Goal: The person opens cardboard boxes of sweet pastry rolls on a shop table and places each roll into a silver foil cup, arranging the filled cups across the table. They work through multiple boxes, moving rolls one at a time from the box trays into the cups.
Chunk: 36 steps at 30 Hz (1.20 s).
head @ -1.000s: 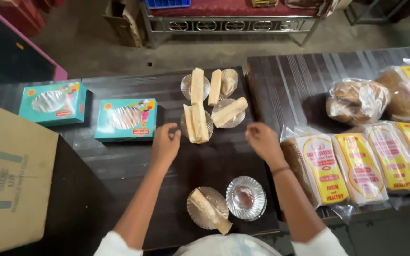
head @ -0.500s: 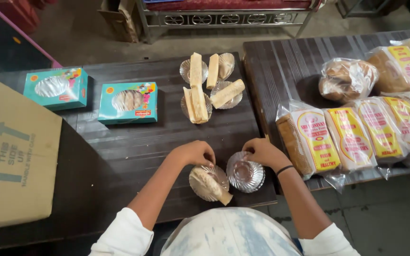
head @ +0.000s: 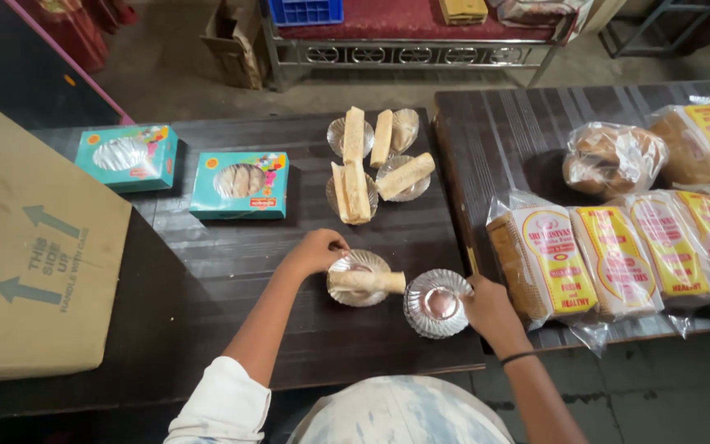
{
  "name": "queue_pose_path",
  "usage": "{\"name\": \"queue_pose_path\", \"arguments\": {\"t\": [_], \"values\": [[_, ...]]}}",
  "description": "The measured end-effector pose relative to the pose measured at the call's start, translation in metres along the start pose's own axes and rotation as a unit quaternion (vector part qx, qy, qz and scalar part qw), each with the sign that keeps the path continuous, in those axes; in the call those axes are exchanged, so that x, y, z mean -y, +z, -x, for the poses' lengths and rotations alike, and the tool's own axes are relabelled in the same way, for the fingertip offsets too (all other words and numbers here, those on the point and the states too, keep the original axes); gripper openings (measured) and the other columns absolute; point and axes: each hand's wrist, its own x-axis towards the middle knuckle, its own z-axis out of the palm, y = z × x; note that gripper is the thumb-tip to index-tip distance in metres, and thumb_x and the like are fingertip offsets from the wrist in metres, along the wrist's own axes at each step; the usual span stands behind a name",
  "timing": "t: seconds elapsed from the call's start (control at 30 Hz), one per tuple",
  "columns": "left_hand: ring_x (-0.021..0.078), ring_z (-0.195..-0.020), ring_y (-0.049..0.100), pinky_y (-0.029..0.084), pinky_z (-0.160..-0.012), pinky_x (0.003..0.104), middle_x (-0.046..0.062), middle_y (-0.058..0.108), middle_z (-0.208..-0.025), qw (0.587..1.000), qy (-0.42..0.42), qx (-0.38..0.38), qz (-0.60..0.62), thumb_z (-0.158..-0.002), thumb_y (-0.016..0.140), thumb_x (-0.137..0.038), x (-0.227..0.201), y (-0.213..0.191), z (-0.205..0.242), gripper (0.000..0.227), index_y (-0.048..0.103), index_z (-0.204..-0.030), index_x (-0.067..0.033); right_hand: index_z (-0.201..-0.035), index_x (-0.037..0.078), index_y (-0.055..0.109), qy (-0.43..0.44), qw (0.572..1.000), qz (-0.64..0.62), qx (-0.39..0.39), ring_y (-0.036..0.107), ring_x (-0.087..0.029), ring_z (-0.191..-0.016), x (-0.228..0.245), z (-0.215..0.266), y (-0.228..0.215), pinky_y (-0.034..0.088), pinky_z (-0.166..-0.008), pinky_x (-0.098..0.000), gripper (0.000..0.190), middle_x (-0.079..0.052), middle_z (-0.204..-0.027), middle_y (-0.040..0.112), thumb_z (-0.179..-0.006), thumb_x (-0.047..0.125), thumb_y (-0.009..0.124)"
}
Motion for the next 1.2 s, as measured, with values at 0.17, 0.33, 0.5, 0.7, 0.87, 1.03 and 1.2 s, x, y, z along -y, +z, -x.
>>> {"name": "queue_pose_path", "arguments": {"t": [0.17,0.33,0.5,0.7,0.87,1.03,1.2], "values": [[0.0203,-0.083,0.075,0.059,-0.075,0.035,0.012,0.078,-0.092,0.991,0.036,-0.129,-0.025,-0.084,0.078,-0.016,0.03,-0.004,-0.021,0.02,0.078,-0.099,-0.0033,-0.105,-0.002,0.071,0.015,0.997,-0.056,-0.05,0.071,-0.043,-0.091,0.014,0.014,0.003,0.057,-0.078,-0.0465,0.027,-0.028,-0.09,0.072,-0.081,0.011,0.073],[0.021,-0.082,0.076,0.059,-0.076,0.035,0.013,0.079,-0.09,0.984,0.007,-0.18,-0.004,-0.086,0.076,-0.016,0.053,0.0,-0.031,0.017,0.08,-0.097,-0.0031,-0.103,0.0,0.073,0.002,0.991,-0.087,-0.102,0.071,-0.04,-0.083,0.031,0.017,0.006,0.056,-0.073,-0.0429,0.023,-0.024,-0.087,0.072,-0.082,0.009,0.073],[0.0243,-0.083,0.073,0.061,-0.071,0.042,0.013,0.075,-0.1,0.957,-0.103,-0.232,0.143,-0.093,0.069,-0.02,0.013,-0.002,0.016,0.024,0.074,-0.11,-0.0025,-0.098,0.0,0.072,0.007,0.981,-0.145,-0.128,0.075,-0.034,-0.077,0.047,0.012,-0.006,0.057,-0.07,-0.0393,0.017,-0.02,-0.085,0.073,-0.083,0.008,0.075],[0.0162,-0.098,0.068,0.055,-0.084,0.031,0.007,0.073,-0.111,0.893,0.083,-0.424,0.126,-0.101,0.062,-0.017,-0.022,0.044,0.098,0.024,0.066,-0.121,-0.0044,-0.093,-0.001,0.067,-0.106,0.98,-0.08,-0.146,0.071,-0.04,-0.08,0.04,0.008,-0.007,0.055,-0.069,-0.0457,0.012,-0.021,-0.084,0.072,-0.083,0.005,0.072],[0.0128,-0.088,0.067,0.055,-0.076,0.028,0.007,0.074,-0.102,0.926,0.071,-0.334,0.162,-0.1,0.063,-0.017,-0.067,0.086,0.162,0.02,0.07,-0.115,-0.0053,-0.095,0.0,0.067,-0.119,0.982,-0.044,-0.139,0.067,-0.042,-0.087,0.057,0.014,-0.022,0.053,-0.075,-0.048,0.008,-0.022,-0.09,0.07,-0.09,0.006,0.067],[0.0111,-0.083,0.067,0.056,-0.072,0.026,0.006,0.077,-0.103,0.944,0.052,-0.238,0.222,-0.098,0.064,-0.017,-0.049,0.102,0.177,0.026,0.068,-0.12,-0.0038,-0.104,0.003,0.07,-0.146,0.978,-0.032,-0.144,0.066,-0.039,-0.097,0.077,0.017,-0.027,0.053,-0.086,-0.045,0.013,-0.019,-0.099,0.068,-0.093,0.006,0.065],[0.0093,-0.091,0.071,0.059,-0.077,0.025,0.006,0.075,-0.108,0.92,0.055,-0.284,0.263,-0.099,0.063,-0.02,-0.014,0.067,0.182,0.03,0.064,-0.124,-0.0032,-0.114,0.0,0.067,-0.248,0.94,0.021,-0.232,0.06,-0.042,-0.115,0.158,0.004,-0.015,0.047,-0.1,-0.0487,0.035,-0.023,-0.118,0.066,-0.079,0.002,0.07]]}}
